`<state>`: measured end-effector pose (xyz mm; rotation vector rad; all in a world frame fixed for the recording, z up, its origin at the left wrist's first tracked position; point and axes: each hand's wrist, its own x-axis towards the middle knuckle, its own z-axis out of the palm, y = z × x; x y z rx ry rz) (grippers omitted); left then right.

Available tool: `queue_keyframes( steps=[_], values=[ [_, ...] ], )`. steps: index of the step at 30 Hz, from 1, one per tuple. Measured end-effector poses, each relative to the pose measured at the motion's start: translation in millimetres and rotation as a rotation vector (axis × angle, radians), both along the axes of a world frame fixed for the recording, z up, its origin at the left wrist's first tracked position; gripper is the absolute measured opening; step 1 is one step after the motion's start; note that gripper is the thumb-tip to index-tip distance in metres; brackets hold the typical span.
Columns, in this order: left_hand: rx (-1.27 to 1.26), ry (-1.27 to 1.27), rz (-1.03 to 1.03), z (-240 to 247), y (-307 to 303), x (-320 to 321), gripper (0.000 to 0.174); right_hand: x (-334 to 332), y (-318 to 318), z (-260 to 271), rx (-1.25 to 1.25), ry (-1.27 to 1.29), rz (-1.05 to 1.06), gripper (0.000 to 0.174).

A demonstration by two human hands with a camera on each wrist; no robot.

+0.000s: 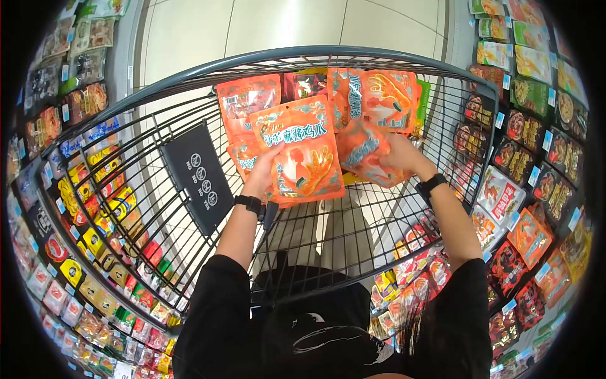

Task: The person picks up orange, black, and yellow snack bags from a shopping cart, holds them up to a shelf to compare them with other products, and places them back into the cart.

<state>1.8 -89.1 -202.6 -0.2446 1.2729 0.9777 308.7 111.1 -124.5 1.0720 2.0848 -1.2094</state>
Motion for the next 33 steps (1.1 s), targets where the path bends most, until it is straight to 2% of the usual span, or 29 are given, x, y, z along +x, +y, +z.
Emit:
queue_keyframes(
  steps=[2, 3, 6, 8, 10, 14, 17, 19, 20, 22, 24, 25, 28, 31, 33],
  values=[
    [0.009, -0.094, 0.039, 14, 12, -3, 0.039, -11, 13, 36, -0.116, 0.211, -0.382, 0.05],
    [0.043, -0.084, 0.03, 21, 17, -5, 0.039, -11, 17, 51, -0.077, 0.199, -0.432, 0.048],
    [0.134, -0.172, 0.076, 53, 22, -8, 0.038, -8, 17, 113, 0.012, 0.196, -0.424, 0.046],
    [0.175, -0.201, 0.064, 83, 31, -10, 0.038, -7, 7, 164, 0.212, 0.305, -0.385, 0.044],
    [0.286, -0.192, 0.053, 113, 35, -3, 0.035, 2, -11, 216, 0.317, 0.362, -0.429, 0.035],
    [0.552, -0.26, 0.04, 163, 22, 13, 0.029, 32, -74, 296, 0.45, 0.511, -0.626, 0.036],
    [0.715, -0.2, -0.133, 218, 10, 46, 0.032, 70, -133, 316, 0.581, 0.761, -0.782, 0.037],
    [0.766, -0.146, -0.224, 283, -8, 81, 0.04, 92, -184, 324, 0.448, 0.88, -0.993, 0.036],
    [0.783, -0.112, -0.254, 305, -18, 102, 0.044, 107, -211, 328, 0.511, 0.909, -1.035, 0.036],
    [0.761, -0.061, -0.404, 302, -39, 126, 0.055, 134, -262, 332, 0.383, 0.978, -1.115, 0.035],
    [0.906, -0.134, -0.482, 346, -60, 176, 0.059, 161, -312, 339, 0.456, 1.01, -1.226, 0.036],
    [0.88, -0.153, -0.543, 353, -72, 195, 0.063, 173, -341, 341, 0.47, 1.01, -1.288, 0.037],
    [0.97, -0.183, -0.696, 365, -103, 250, 0.064, 209, -411, 323, 0.562, 1.081, -1.491, 0.036],
    [0.806, -0.264, -0.878, 386, -125, 296, 0.064, 233, -473, 326, 0.529, 1.073, -1.703, 0.032],
    [0.974, -0.323, -1.012, 378, -134, 321, 0.062, 237, -505, 339, 0.568, 1.159, -1.813, 0.028]
  ],
)
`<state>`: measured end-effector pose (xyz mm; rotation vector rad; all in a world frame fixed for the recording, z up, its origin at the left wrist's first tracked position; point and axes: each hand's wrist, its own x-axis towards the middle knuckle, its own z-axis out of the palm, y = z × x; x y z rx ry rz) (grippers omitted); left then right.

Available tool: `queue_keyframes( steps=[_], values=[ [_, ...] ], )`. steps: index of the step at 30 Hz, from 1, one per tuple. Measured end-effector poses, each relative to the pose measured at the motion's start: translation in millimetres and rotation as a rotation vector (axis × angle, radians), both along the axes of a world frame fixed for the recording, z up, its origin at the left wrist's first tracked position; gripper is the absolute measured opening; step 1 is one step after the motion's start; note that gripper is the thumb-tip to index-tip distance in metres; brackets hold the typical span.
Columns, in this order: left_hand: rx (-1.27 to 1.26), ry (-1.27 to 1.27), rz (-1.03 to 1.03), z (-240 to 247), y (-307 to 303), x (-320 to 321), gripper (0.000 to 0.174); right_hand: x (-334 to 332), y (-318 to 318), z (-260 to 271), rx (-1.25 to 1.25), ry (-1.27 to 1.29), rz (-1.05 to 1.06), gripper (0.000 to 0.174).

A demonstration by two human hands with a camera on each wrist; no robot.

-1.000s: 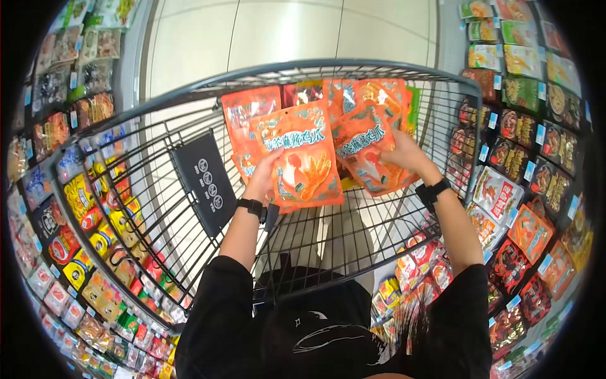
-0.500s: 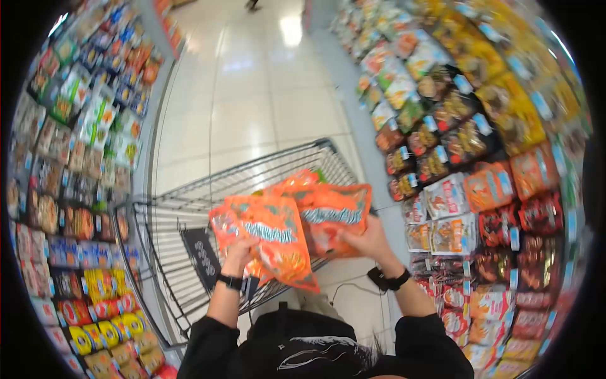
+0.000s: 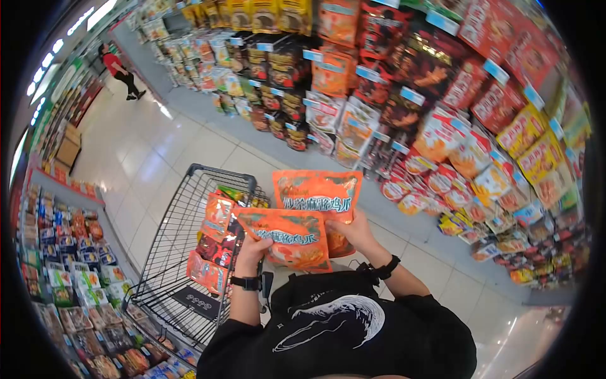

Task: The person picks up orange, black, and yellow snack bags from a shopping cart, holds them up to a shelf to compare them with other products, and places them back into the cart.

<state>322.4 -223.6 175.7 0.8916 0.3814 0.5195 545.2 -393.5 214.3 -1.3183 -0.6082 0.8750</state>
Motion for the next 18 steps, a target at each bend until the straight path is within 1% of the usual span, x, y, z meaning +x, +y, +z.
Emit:
queue_keyframes(
  steps=[1, 2, 3, 4, 5, 7, 8, 11, 13, 14, 16, 18],
  values=[
    [-0.003, 0.005, -0.021, -10, -3, 10, 0.062, 5, -15, -4, -0.003, 0.005, -0.021, 0.028],
    [0.002, 0.037, -0.085, -22, -6, 17, 0.062, 11, -29, -11, -0.018, 0.004, -0.065, 0.028],
    [0.011, 0.063, -0.144, -19, -9, 26, 0.062, 16, -37, -16, -0.029, -0.002, -0.104, 0.029],
    [-0.013, 0.05, -0.177, -15, -16, 34, 0.061, 17, -42, -18, 0.024, 0.097, -0.201, 0.029],
    [-0.005, 0.046, -0.175, -10, -22, 43, 0.061, 21, -46, -23, 0.033, 0.093, -0.199, 0.029],
    [-0.13, -0.022, -0.15, -5, -35, 50, 0.06, 28, -53, -29, 0.136, 0.379, -0.3, 0.028],
    [-0.148, -0.035, -0.127, -17, -37, 50, 0.059, 31, -53, -30, 0.135, 0.381, -0.288, 0.028],
    [-0.159, -0.032, -0.105, -22, -46, 45, 0.059, 38, -45, -21, 0.177, 0.361, -0.268, 0.028],
    [-0.175, -0.005, -0.108, -27, -44, 38, 0.058, 41, -35, -16, 0.16, 0.368, -0.176, 0.029],
    [-0.162, 0.027, -0.12, -28, -42, 36, 0.058, 40, -30, -18, 0.152, 0.368, -0.168, 0.029],
    [-0.148, 0.051, -0.125, -16, -38, 38, 0.057, 40, -14, -23, 0.144, 0.31, -0.114, 0.029],
    [-0.132, 0.172, -0.124, -7, -25, 40, 0.056, 39, 0, -24, 0.133, 0.338, -0.091, 0.031]
  ],
)
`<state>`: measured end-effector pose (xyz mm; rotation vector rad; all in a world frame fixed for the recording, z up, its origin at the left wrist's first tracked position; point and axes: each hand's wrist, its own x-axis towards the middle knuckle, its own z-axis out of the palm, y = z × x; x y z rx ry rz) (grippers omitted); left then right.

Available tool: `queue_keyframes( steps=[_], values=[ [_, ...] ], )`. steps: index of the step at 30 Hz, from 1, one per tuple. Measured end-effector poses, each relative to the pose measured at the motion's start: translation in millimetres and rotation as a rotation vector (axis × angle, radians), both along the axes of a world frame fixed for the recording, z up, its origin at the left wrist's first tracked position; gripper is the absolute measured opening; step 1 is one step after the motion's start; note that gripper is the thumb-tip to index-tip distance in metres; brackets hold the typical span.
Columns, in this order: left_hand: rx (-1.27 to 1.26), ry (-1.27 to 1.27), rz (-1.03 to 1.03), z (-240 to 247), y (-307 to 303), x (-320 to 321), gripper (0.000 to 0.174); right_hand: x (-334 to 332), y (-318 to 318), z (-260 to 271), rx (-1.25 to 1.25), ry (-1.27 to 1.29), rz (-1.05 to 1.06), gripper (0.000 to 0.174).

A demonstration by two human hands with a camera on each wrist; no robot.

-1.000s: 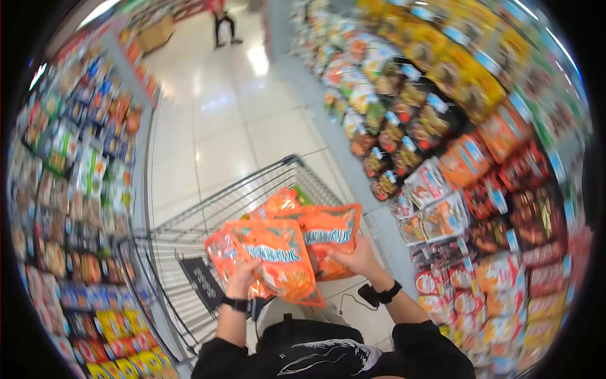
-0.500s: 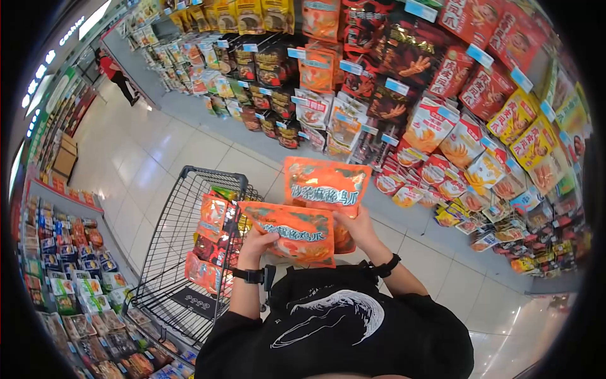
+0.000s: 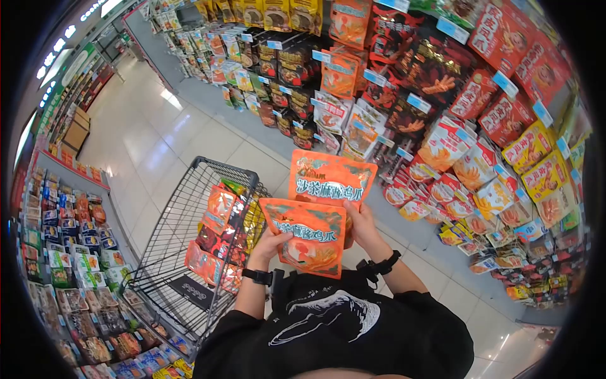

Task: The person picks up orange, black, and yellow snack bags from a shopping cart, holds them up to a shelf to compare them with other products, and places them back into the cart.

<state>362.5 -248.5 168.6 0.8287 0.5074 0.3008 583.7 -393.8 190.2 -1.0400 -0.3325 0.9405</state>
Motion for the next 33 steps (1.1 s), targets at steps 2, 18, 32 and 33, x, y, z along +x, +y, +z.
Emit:
queue_keyframes(
  steps=[2, 18, 32, 33],
  values=[
    [0.062, -0.025, 0.042, -4, 16, 6, 0.056, 7, 28, -1, 0.031, 0.024, 0.033, 0.032],
    [0.001, -0.091, -0.098, -20, 219, 75, 0.055, 136, 204, 66, -0.218, -0.268, 0.198, 0.026],
    [0.281, 0.008, -0.263, -42, 290, 151, 0.049, 192, 234, 58, -0.268, -0.27, -0.152, 0.016],
    [0.275, 0.01, -0.263, -45, 293, 157, 0.049, 196, 234, 58, -0.305, -0.361, -0.172, 0.018]
  ],
)
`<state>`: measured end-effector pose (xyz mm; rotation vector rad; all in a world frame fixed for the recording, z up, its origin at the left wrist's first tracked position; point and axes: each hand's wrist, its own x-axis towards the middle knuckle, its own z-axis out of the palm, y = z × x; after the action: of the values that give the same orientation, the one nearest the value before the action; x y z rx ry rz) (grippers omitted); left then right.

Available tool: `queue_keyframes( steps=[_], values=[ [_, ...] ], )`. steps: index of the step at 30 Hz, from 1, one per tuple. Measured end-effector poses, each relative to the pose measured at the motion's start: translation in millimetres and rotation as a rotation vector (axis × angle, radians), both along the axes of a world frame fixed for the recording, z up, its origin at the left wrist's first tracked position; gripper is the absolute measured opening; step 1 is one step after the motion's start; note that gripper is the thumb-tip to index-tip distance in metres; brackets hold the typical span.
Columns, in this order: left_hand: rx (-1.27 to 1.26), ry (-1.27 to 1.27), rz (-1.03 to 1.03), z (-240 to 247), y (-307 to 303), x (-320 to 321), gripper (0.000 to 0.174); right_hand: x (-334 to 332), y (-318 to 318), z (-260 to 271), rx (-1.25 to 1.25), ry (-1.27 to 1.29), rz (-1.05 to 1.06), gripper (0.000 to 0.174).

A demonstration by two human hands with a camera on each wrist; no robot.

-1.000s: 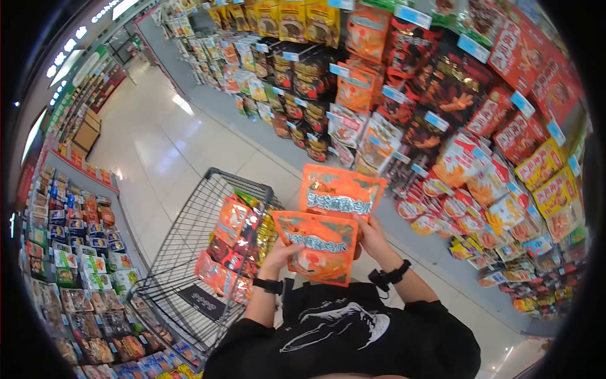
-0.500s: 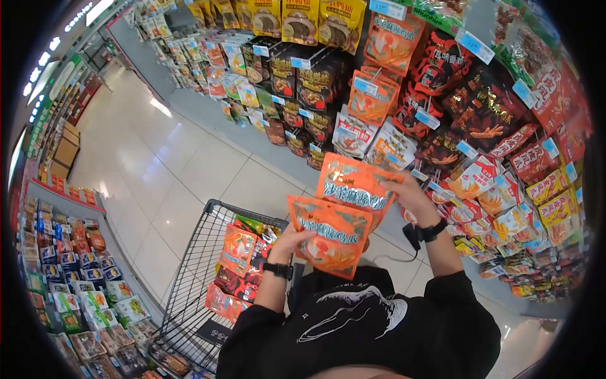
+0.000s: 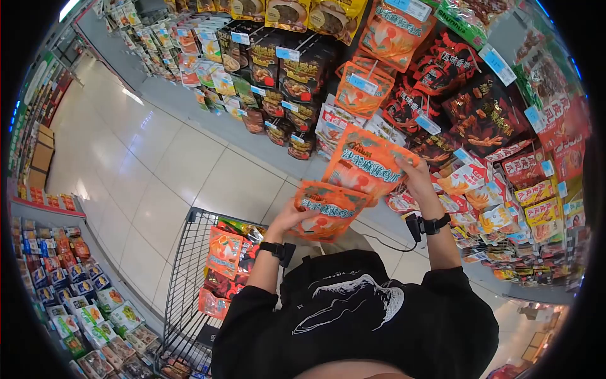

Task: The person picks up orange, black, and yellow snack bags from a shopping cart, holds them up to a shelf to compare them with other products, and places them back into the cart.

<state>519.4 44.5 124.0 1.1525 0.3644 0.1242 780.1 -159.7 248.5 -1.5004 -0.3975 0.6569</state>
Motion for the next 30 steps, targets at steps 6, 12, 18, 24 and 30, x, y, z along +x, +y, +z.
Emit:
queue_keyframes(
  steps=[6, 12, 18, 24, 30],
  values=[
    [0.8, -0.154, -0.191, -5, 11, 75, 0.05, 36, 16, -8, -0.153, -0.326, -0.051, 0.024],
    [0.952, -0.116, -0.498, 1, -14, 183, 0.034, 80, 25, -24, -0.231, -0.609, -0.008, 0.027],
    [1.019, -0.254, -0.523, -10, -12, 257, 0.032, 114, 25, -49, -0.237, -0.301, 0.14, 0.028],
    [0.982, -0.219, -0.522, -29, 3, 289, 0.036, 131, 49, -62, -0.162, -0.488, 0.159, 0.028],
    [1.0, -0.139, -0.414, -24, 25, 294, 0.041, 156, 78, -82, -0.079, -0.233, 0.154, 0.028]
  ],
)
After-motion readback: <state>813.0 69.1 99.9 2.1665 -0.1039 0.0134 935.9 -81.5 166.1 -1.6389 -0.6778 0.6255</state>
